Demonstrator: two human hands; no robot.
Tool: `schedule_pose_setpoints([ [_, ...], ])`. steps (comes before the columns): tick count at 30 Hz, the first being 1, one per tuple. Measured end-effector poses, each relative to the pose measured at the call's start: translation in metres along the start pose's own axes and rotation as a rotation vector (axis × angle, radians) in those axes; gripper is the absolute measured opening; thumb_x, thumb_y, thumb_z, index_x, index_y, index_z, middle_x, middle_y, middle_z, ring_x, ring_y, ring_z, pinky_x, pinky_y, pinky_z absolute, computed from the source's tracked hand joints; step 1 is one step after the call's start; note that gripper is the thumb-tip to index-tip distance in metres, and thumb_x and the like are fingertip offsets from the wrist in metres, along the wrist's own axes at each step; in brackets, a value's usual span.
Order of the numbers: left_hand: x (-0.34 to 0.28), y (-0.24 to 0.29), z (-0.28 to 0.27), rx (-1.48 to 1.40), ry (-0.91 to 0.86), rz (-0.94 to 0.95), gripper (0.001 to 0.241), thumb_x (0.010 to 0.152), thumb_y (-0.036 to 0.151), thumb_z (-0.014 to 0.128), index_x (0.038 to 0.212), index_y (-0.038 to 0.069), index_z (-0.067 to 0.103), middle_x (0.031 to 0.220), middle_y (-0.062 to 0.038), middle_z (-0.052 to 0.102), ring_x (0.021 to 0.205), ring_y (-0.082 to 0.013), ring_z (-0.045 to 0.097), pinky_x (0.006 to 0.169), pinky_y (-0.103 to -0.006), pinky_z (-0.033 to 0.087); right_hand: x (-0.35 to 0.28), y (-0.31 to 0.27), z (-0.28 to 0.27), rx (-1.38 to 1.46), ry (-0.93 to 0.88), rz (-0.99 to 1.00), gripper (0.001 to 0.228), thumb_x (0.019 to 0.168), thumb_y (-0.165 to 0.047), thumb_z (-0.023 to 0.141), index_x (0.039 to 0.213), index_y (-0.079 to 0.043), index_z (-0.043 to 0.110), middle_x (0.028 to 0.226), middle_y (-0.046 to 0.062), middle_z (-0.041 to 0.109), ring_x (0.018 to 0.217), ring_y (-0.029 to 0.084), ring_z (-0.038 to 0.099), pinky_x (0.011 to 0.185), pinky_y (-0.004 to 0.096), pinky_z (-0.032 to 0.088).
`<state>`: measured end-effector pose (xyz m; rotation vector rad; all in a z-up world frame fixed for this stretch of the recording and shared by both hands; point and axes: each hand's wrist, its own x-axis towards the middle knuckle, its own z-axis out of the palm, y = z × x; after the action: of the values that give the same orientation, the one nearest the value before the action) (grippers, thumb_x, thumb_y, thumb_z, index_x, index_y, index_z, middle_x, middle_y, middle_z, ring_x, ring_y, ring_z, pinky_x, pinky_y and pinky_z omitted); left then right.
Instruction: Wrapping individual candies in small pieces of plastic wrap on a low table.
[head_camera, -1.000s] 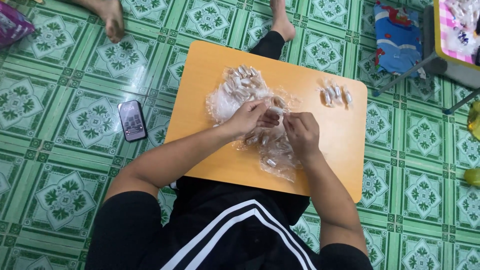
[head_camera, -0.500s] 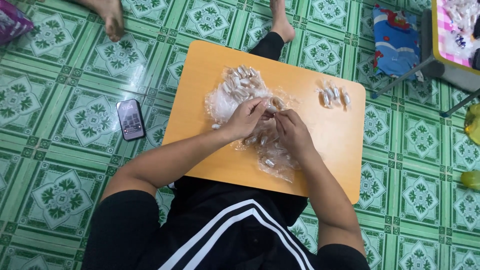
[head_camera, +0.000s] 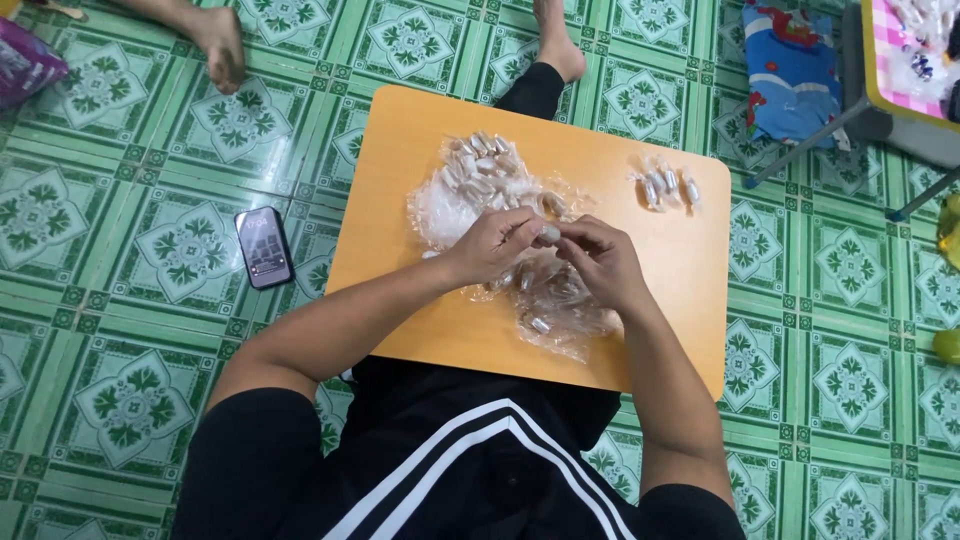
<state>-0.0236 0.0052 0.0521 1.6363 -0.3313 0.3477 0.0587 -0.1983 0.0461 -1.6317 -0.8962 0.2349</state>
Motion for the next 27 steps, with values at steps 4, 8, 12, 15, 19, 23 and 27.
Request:
schedule_pose_setpoints([
  [4,-0.001,-0.002,-0.006,0.040,0.000,0.029,0.041,0.109,0.036,0.049,0.090,0.006,0.068,0.078,-0.015,0.072,0.077,-0.0204,0.069,0.073,-0.0386,0.057,-0.002,0.025,0.001,-0.044,0.069,-0.104,0.020,0.095,0.005,0.075,0.114,0.002,0.078,0.096,0.019,0.067,0.081,0.016,0.067,0.068,0.032,0.058],
  [8,0.004,-0.001,-0.006,0.077,0.033,0.093,0.040,0.108,0.035,0.050,0.084,0.007,0.064,0.075,-0.014,0.065,0.074,-0.0202,0.063,0.071,-0.0347,0.053,-0.005,0.035,0.001,0.035,0.077,-0.079,0.016,0.097,0.003,0.073,0.111,0.008,0.075,0.099,0.021,0.069,0.085,0.019,0.068,0.072,0.034,0.059],
  [12,0.000,-0.036,-0.006,0.064,0.084,0.174,0.037,0.107,0.030,0.052,0.083,0.004,0.063,0.079,-0.017,0.064,0.074,-0.0281,0.064,0.070,-0.0379,0.053,-0.010,0.045,-0.002,-0.165,0.084,-0.059,0.011,0.093,0.000,0.078,0.102,0.006,0.075,0.084,0.019,0.072,0.075,0.022,0.071,0.066,0.039,0.057],
  [15,0.002,-0.040,-0.002,-0.021,0.103,0.127,0.036,0.105,0.033,0.056,0.087,0.003,0.065,0.080,-0.018,0.063,0.077,-0.0247,0.063,0.071,-0.0405,0.053,-0.006,0.043,-0.013,-0.485,0.115,-0.202,0.012,0.088,-0.003,0.084,0.097,-0.002,0.075,0.078,0.016,0.069,0.070,0.034,0.070,0.064,0.042,0.053],
  [19,-0.005,-0.040,0.006,-0.191,0.145,-0.076,0.032,0.105,0.023,0.053,0.083,0.006,0.069,0.078,-0.005,0.069,0.074,-0.0098,0.064,0.067,-0.0237,0.054,-0.008,0.030,0.003,-0.655,0.194,-0.334,0.013,0.087,0.003,0.080,0.091,-0.006,0.071,0.073,0.008,0.065,0.064,0.023,0.065,0.063,0.034,0.052],
  [23,0.001,-0.064,0.019,-0.565,0.204,-0.297,0.028,0.103,0.021,0.057,0.091,-0.001,0.069,0.086,-0.024,0.073,0.078,-0.0277,0.075,0.067,-0.0348,0.065,-0.002,0.031,0.011,-0.895,0.328,-0.623,0.012,0.085,0.002,0.077,0.089,-0.008,0.072,0.073,0.003,0.063,0.062,0.023,0.063,0.058,0.033,0.053],
  [27,0.000,-0.048,0.019,-0.766,0.269,-0.391,0.025,0.103,0.019,0.059,0.101,-0.005,0.064,0.091,-0.027,0.071,0.083,-0.0355,0.075,0.072,-0.0413,0.065,0.002,0.020,0.019,-1.042,0.293,-0.711,0.012,0.085,0.002,0.077,0.090,-0.006,0.070,0.075,0.007,0.061,0.065,0.028,0.062,0.059,0.039,0.052],
])
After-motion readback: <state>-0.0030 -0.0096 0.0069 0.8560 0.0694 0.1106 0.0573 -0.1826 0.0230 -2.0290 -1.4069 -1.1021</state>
